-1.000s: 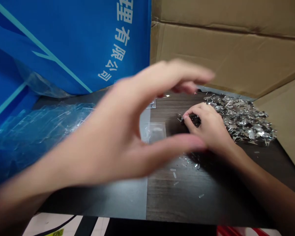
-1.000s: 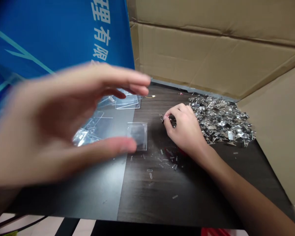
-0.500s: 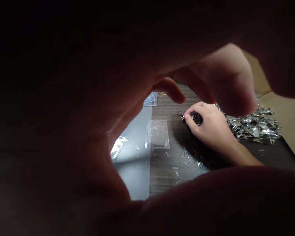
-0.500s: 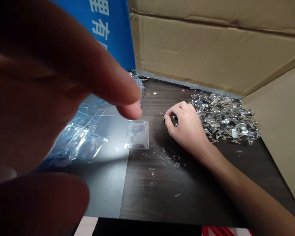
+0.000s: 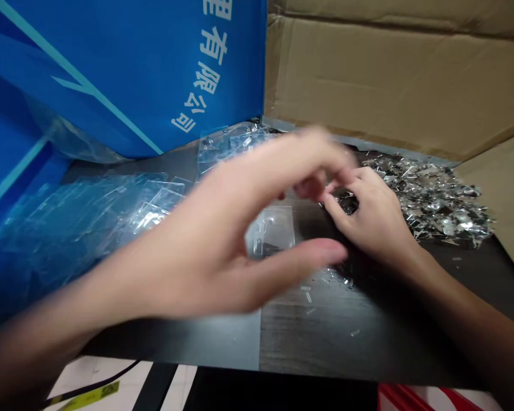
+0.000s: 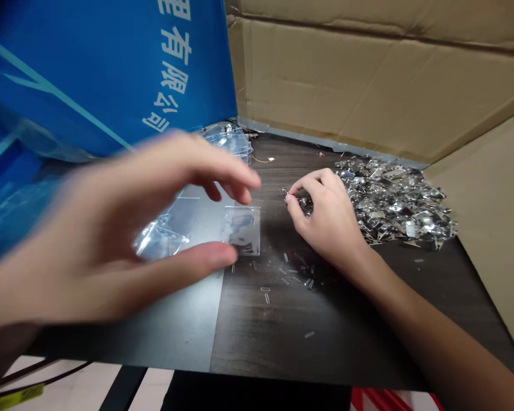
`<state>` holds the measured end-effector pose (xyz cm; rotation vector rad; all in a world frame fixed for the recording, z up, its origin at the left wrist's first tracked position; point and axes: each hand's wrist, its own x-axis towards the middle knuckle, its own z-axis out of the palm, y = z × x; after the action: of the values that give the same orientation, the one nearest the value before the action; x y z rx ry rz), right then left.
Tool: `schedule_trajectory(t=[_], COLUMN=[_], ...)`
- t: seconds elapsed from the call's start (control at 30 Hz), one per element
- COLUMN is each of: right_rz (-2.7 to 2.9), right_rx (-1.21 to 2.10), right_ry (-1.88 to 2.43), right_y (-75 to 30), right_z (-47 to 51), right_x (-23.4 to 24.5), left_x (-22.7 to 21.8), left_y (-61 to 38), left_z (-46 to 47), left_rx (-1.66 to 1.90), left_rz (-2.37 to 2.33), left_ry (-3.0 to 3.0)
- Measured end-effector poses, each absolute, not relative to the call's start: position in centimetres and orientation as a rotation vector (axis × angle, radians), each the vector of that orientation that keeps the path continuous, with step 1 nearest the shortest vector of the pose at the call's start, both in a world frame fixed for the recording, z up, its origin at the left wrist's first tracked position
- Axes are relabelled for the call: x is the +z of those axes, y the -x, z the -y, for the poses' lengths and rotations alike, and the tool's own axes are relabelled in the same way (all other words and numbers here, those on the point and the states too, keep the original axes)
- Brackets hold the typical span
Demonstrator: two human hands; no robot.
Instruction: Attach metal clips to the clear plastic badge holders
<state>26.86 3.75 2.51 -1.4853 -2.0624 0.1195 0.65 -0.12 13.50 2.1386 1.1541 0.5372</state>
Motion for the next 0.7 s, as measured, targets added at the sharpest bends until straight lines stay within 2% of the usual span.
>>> schedule_trajectory(t=[0.07,0.2,0.37,0.47,0.57,0.7], right_rz=[2.043,2.016,1.953,1.853,1.677,1.543], right_rx=[0.107,0.130,0.177,0.352,0.599,0.768], right_ry=[1.451,1.432,1.412,1.386,1.348,1.291], right_y=[-26.7,-26.2,-25.3,-24.7,-24.2,-23.7], right_z=[-3.6,-3.1,-2.5,-2.0,-1.5,-1.3], right_x=[2.6,2.8,2.9,3.0,2.9,2.2], left_x=[10.0,4.2,3.1,3.0,2.3,1.5], left_y=[-0.2,1.1,1.3,1.2,0.7,-0.1], left_z=[-1.3,-3.5,-3.5,-3.3,-3.2,-3.4], left_rx=[0.411,0.198,0.192,0.340,0.662,1.001], left_rz=[-1.015,-1.099,-1.105,-1.133,-1.147,-1.121], left_ry=[-2.325,-2.472,-2.456,-2.307,-2.046,-1.569])
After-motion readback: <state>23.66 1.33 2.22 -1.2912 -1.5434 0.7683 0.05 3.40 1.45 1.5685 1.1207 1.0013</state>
